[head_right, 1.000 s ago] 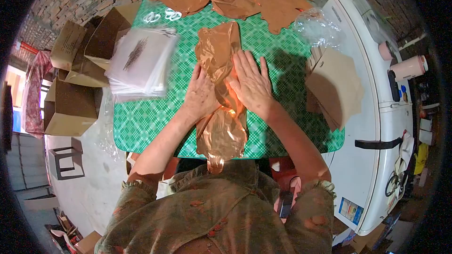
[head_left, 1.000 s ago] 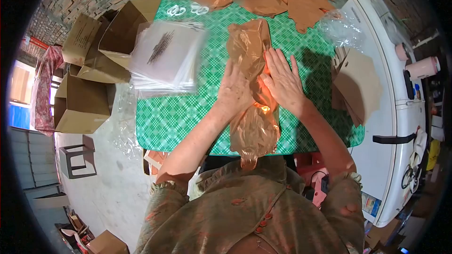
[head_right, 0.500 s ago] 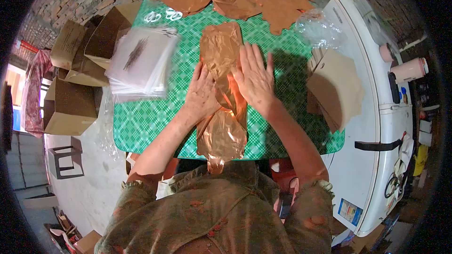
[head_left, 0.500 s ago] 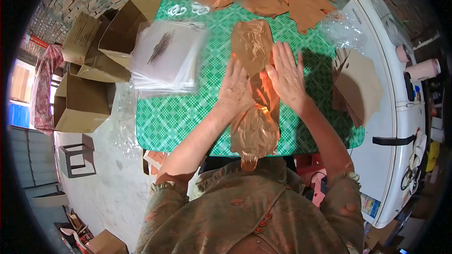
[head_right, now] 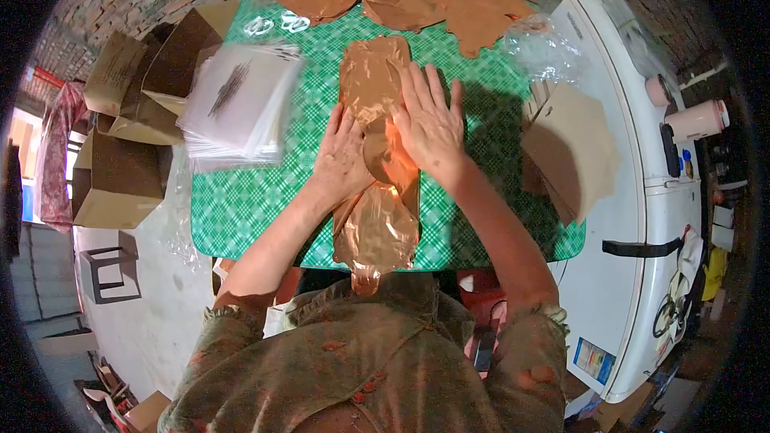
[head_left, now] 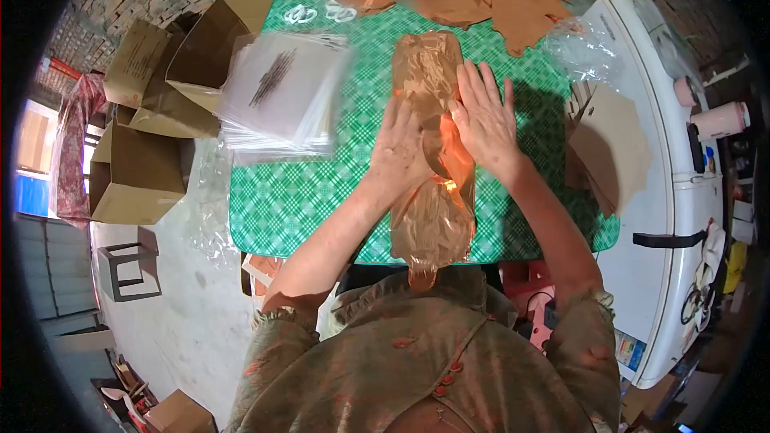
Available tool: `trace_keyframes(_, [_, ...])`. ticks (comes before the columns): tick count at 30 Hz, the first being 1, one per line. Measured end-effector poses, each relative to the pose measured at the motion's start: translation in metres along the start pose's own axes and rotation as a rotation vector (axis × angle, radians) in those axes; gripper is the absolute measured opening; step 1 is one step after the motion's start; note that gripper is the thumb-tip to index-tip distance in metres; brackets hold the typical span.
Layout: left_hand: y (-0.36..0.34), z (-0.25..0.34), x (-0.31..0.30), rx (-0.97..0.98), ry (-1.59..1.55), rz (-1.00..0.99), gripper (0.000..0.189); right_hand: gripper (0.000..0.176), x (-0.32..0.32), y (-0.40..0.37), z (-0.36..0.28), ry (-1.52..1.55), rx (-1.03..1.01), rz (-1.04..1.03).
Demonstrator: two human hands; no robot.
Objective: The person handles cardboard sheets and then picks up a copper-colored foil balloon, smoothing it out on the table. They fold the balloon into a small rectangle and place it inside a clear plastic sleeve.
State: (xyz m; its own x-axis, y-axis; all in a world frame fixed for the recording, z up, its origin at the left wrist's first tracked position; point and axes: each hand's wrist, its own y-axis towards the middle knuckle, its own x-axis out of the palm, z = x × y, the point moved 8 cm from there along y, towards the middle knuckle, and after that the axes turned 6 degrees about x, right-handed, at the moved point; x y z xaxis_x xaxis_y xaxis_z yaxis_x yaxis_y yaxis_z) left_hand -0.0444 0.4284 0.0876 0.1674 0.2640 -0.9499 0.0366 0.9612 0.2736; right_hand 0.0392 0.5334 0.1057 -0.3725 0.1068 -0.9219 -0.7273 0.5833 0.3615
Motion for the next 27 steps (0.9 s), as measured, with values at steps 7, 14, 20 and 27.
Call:
trace_keyframes(7, [-0.002, 0.0, 0.002, 0.023, 0.046, 0.065, 0.085, 0.067, 0.018, 0.004, -0.031, 0.23, -0.057, -0.121])
trace_keyframes(14, [-0.002, -0.004, 0.009, -0.003, 0.029, 0.077, 0.074, 0.072, 0.036, 0.009, -0.03, 0.232, -0.001, -0.202])
trace_keyframes(20, [-0.003, -0.003, 0.008, -0.001, 0.033, 0.092, 0.071, 0.076, 0.038, 0.008, -0.029, 0.232, 0.005, -0.206])
trace_keyframes(27, [-0.005, -0.005, 0.001, 0.035, -0.035, 0.22, 0.065, 0.076, 0.041, 0.009, -0.025, 0.291, 0.021, -0.21])
